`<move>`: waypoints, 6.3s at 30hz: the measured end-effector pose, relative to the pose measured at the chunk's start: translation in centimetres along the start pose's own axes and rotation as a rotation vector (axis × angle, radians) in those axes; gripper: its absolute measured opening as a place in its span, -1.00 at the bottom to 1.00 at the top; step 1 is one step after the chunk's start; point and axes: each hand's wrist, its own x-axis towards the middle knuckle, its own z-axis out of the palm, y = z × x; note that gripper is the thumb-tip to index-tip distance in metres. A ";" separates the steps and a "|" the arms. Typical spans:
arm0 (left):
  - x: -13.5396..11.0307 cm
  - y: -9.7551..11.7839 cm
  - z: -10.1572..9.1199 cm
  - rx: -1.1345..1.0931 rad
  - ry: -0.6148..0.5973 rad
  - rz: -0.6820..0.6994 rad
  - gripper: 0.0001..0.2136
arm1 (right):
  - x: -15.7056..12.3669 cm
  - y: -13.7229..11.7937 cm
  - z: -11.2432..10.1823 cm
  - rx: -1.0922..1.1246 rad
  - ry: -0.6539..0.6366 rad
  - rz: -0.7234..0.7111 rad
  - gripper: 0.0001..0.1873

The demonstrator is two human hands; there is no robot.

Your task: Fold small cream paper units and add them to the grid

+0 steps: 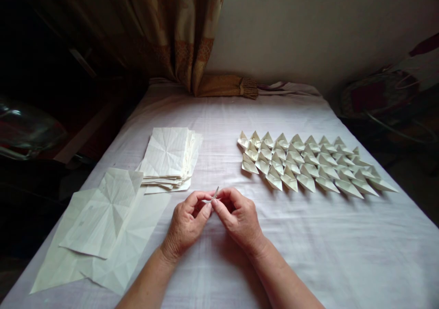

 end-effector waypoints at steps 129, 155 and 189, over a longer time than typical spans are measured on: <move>1.0 1.7 -0.9 -0.263 0.125 -0.281 -0.63 | 0.4 -0.2 -0.9 -0.124 -0.229 -0.146 -0.62; 0.9 1.7 -0.8 -0.210 0.041 -0.266 -0.68 | 0.1 0.4 -0.3 -0.139 -0.145 -0.161 -0.73; 0.6 1.4 -0.6 -0.205 0.073 -0.207 -0.66 | -0.3 -0.1 0.1 0.044 -0.240 -0.062 -0.70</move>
